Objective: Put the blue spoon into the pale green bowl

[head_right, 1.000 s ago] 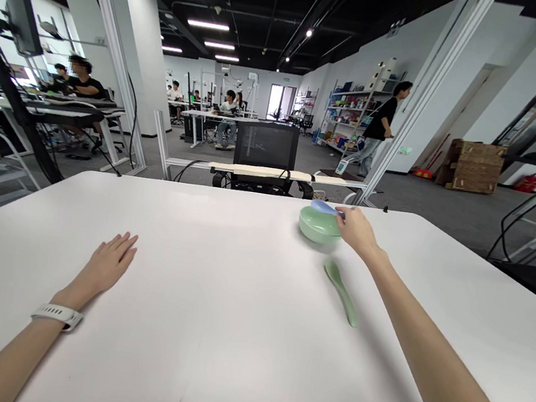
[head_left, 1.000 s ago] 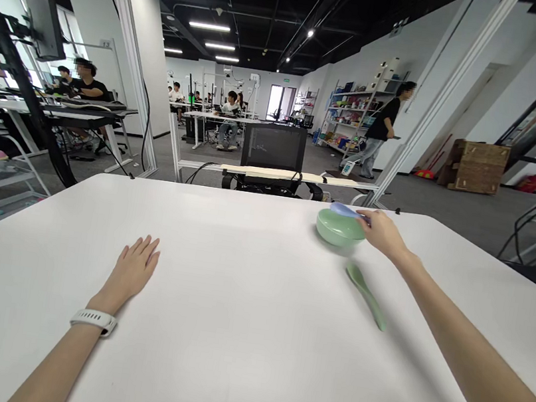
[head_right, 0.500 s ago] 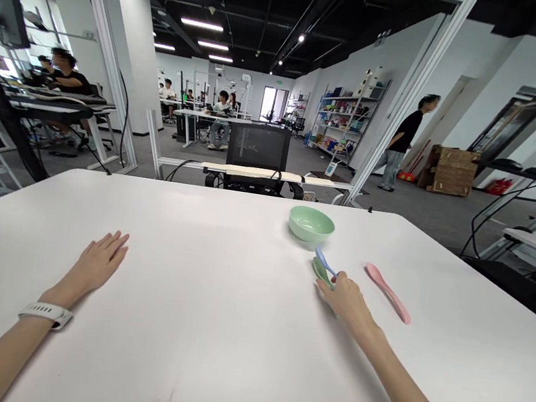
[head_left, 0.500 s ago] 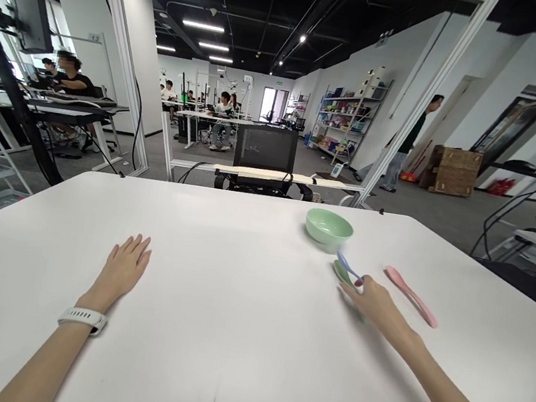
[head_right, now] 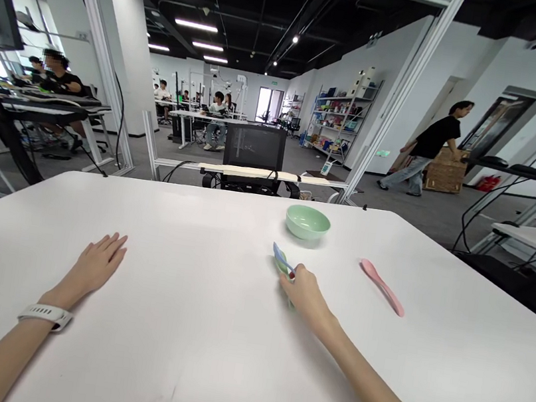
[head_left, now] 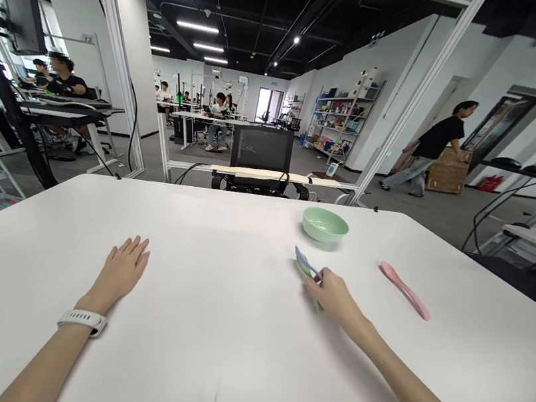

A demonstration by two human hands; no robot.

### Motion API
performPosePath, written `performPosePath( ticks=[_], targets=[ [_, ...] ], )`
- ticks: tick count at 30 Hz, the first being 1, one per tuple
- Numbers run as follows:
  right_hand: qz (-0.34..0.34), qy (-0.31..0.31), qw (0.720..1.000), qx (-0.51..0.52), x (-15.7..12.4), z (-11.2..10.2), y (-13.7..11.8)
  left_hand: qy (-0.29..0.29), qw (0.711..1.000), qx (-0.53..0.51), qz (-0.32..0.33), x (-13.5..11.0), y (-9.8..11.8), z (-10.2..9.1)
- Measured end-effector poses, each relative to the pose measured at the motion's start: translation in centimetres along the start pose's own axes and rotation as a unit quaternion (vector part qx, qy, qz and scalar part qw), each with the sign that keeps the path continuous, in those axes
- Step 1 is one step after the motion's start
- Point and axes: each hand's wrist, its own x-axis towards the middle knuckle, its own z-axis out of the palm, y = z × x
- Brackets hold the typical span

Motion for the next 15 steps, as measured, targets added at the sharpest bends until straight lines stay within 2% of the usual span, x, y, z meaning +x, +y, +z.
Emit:
performPosePath(
  ticks=[5, 15],
  targets=[
    [-0.008, -0.020, 1.000, 0.010, -0.8, 0.9, -2.0, -0.014, 1.000, 0.010, -0.004, 0.0, 0.1, 0.0],
    [-0.018, -0.030, 0.999, 0.024, -1.1, 2.4, -3.2, -0.014, 1.000, 0.008, -0.001, 0.2, -0.1, 0.1]
  ],
)
